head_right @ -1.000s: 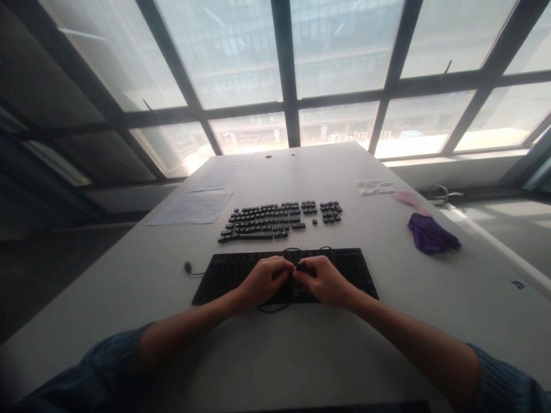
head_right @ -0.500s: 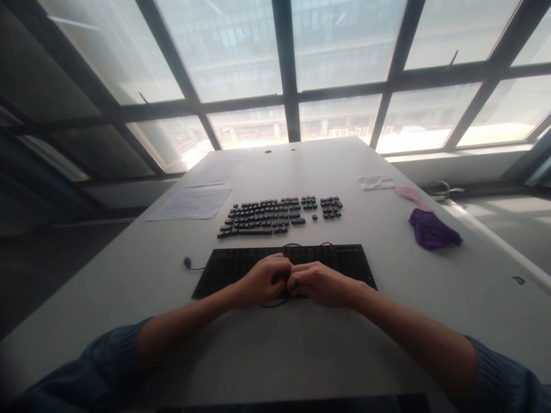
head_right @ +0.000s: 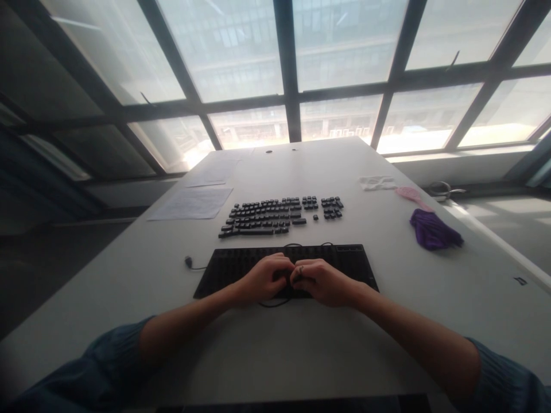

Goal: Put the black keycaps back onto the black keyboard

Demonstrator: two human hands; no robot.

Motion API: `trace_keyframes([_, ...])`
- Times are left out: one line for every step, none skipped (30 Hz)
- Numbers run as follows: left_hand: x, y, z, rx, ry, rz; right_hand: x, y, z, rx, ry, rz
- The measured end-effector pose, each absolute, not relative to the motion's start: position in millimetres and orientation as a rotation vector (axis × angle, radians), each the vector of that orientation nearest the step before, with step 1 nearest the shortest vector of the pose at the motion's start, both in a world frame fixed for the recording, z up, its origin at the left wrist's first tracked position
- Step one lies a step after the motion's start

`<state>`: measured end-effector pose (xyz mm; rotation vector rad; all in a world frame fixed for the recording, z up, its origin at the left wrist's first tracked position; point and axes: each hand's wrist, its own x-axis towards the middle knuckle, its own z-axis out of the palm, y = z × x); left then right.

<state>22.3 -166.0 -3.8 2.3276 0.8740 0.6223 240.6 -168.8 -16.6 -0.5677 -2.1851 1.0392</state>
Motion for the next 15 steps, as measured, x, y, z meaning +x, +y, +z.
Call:
trace_keyframes([22.0,-166.0,-2.8,2.352,0.850,0.607,240.4,-168.4,-18.4,-0.586,-2.153,1.062])
trace_keyframes([21.7,-165.9,-2.0,2.378,0.824,0.588,240.2,-167.9,-20.4,-0.601,-2.123,1.095])
trace_keyframes([21.4,-165.7,-1.7,2.402,0.800,0.569,240.2,-167.3,-22.5,-0.611,-2.092,1.134])
trace_keyframes([21.1,-165.3,-1.9,2.422,0.786,0.552,240.3,-166.9,-24.4,-0.616,-2.064,1.177])
trace_keyframes([20.8,-164.7,-2.8,2.438,0.785,0.541,240.4,-166.7,-25.8,-0.619,-2.040,1.217])
trace_keyframes([20.6,-164.0,-4.3,2.450,0.794,0.534,240.4,-166.7,-26.6,-0.620,-2.020,1.250])
trace_keyframes([20.4,-163.2,-6.2,2.459,0.804,0.528,240.5,-166.9,-26.7,-0.618,-2.007,1.273])
trace_keyframes([20.3,-162.6,-8.2,2.466,0.814,0.523,240.6,-167.2,-26.1,-0.617,-2.002,1.288])
trace_keyframes([20.1,-162.0,-10.1,2.472,0.820,0.520,240.8,-167.5,-25.0,-0.613,-2.003,1.296])
trace_keyframes([19.9,-161.6,-11.7,2.475,0.823,0.519,241.1,-167.6,-23.5,-0.604,-1.997,1.299])
trace_keyframes([19.6,-161.3,-12.8,2.475,0.822,0.519,241.6,-167.6,-21.9,-0.597,-1.969,1.294])
trace_keyframes([19.2,-161.2,-13.6,2.472,0.817,0.524,242.1,-167.3,-20.5,-0.595,-1.919,1.276])
trace_keyframes([18.8,-161.1,-14.0,2.462,0.809,0.533,242.7,-166.8,-19.6,-0.596,-1.860,1.252])
trace_keyframes([18.4,-161.1,-14.1,2.443,0.799,0.547,243.3,-166.2,-19.3,-0.595,-1.805,1.226])
trace_keyframes([18.0,-161.2,-13.9,2.413,0.790,0.564,243.7,-165.5,-19.5,-0.587,-1.768,1.198])
